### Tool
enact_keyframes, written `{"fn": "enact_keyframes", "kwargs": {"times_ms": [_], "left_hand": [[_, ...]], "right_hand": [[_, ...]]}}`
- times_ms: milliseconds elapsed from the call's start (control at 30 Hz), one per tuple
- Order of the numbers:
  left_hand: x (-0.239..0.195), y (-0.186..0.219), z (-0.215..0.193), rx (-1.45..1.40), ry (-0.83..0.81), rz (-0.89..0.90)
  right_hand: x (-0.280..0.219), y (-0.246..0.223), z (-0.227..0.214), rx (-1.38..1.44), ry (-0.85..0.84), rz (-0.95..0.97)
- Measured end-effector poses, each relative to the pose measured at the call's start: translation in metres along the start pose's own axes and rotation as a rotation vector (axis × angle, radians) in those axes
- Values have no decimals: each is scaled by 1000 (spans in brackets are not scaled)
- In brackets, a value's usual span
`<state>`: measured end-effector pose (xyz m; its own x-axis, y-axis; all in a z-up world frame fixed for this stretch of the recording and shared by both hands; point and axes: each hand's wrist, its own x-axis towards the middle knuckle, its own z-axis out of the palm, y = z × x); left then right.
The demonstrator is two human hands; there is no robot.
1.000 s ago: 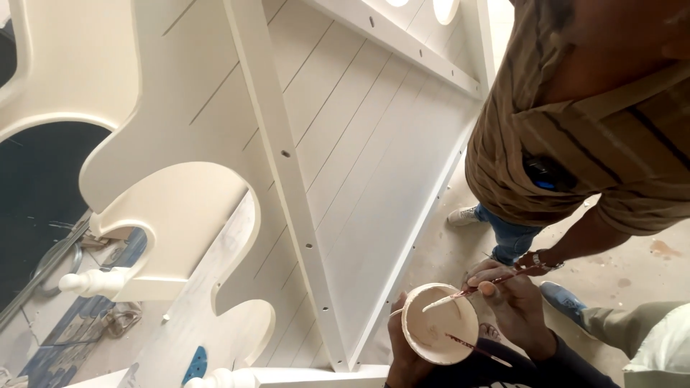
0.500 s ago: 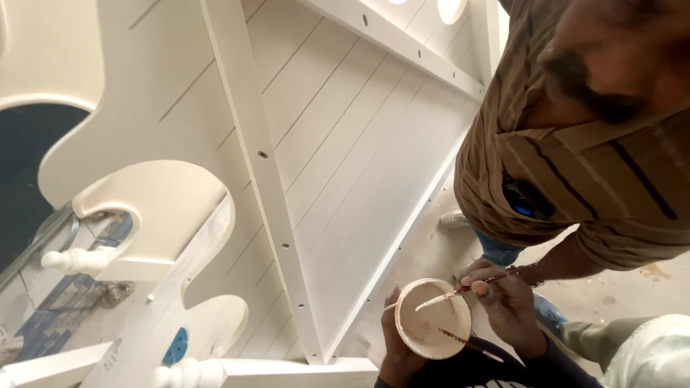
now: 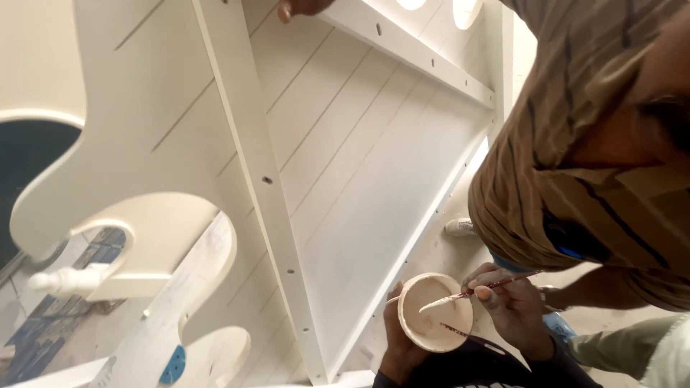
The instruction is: The person holds a cup of white paint in one hand and a paintbrush in the other, applying white paint to white wooden furniture parts, including cut-out panels and turned posts of a crib-like frame. They walk around the furniture and paint different edges, holes, and curved surfaces, at one point pausing while another person points at a spot on the frame.
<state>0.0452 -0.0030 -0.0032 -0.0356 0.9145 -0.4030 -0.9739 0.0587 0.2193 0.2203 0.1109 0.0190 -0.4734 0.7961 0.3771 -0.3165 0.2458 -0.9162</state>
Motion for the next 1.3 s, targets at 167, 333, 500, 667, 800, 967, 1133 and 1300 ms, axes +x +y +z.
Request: {"fn": "enact_keyframes", "kwargs": {"times_ms": [167, 333, 500, 667, 800, 967, 1133, 1300], "left_hand": [[28, 56, 25, 22, -51, -152], [57, 100, 19, 59, -94, -209], [76, 132, 24, 32, -110, -288], [91, 143, 23, 37, -135, -306], [100, 138, 19, 31, -144, -309], [108, 135, 25, 44, -125, -298], [110, 132, 35, 60, -127, -303], [111, 128, 42, 79, -105, -275]], "right_hand": [[36, 21, 18, -13, 55, -31], [66, 18, 43, -34, 164, -24], [80, 25, 61, -91, 267, -2], [93, 28, 60, -100, 287, -9], [103, 29, 54, -43, 284, -17], [112, 32, 48, -17, 265, -50], [113, 39, 37, -31, 240, -68], [114, 42, 34, 44, 221, -64]]}}
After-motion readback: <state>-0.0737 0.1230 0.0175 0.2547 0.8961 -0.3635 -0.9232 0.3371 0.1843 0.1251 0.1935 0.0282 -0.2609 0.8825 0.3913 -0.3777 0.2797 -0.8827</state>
